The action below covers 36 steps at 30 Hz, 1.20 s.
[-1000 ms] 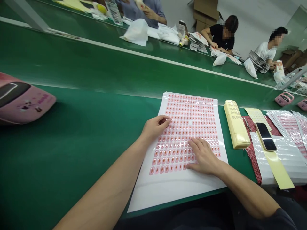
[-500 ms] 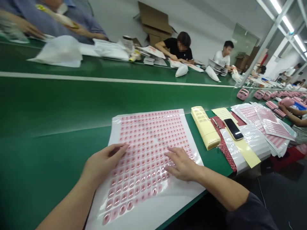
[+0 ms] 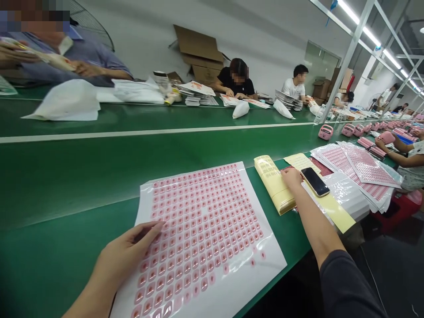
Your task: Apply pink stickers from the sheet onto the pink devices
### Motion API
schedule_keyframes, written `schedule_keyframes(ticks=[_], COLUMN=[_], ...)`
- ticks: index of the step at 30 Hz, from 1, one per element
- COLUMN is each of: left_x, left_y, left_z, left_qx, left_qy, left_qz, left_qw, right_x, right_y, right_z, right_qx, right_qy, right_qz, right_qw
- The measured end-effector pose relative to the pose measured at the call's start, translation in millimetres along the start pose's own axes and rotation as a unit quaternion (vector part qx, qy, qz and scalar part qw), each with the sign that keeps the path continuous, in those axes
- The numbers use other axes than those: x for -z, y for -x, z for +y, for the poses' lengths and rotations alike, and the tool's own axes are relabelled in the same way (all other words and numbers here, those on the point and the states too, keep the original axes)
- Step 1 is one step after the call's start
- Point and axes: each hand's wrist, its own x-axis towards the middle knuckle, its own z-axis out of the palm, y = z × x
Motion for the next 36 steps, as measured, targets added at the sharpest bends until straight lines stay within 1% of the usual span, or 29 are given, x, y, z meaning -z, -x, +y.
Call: schedule_keyframes(ticks=[4,7,10,13,16,18,21,24,26,27,29,31,33,35,36], left_x=[1.2,1.4,1.3,1.5,1.9,2.2,2.3,2.0,1.1,0.4,-1.6,-4.3,-7.1,-9.7,-10.9], left_y=[0,-1,-1,1,3,3,3,3,2,2,1,0,-1,-2,-2], left_z=[-2,-3,-3,-2,-1,0,0,0,-1,-2,-6,-10,-13,-17,-18], left_qx=[-0.011,-0.017,-0.021,-0.022,-0.023,-0.023,-0.021,-0.019,-0.02,-0.021,-0.029,-0.035,-0.034,-0.028,-0.026], left_qy=[0.008,0.013,0.014,0.011,0.006,0.007,0.009,0.009,0.003,-0.001,-0.008,-0.012,-0.013,-0.013,-0.013], left_qz=[-0.001,0.003,0.004,-0.003,-0.008,-0.008,-0.011,-0.016,-0.018,-0.019,-0.022,-0.026,-0.028,-0.027,-0.026], left_qw=[1.0,1.0,1.0,1.0,1.0,1.0,1.0,1.0,1.0,1.0,0.999,0.999,0.999,0.999,0.999], right_x=[-10,-14,-18,-20,-20,-19,-16,-11,-7,-6,-6,-7,-10,-15,-18], right_y=[-10,-12,-13,-13,-11,-10,-11,-8,4,14,43,80,116,145,155], right_z=[-3,-2,2,5,7,8,8,7,5,5,5,8,13,18,21], right_qx=[-0.012,0.009,0.046,0.098,0.157,0.181,0.18,0.146,0.129,0.127,0.132,0.144,0.177,0.18,0.172], right_qy=[-0.001,-0.012,-0.021,-0.024,-0.033,-0.043,-0.065,-0.094,-0.114,-0.123,-0.139,-0.157,-0.219,-0.244,-0.247], right_qz=[-0.01,0.007,0.031,0.046,0.046,0.042,0.045,0.061,0.062,0.055,0.027,-0.019,-0.116,-0.16,-0.17], right_qw=[1.0,1.0,0.998,0.994,0.986,0.982,0.98,0.983,0.983,0.983,0.981,0.977,0.952,0.94,0.938])
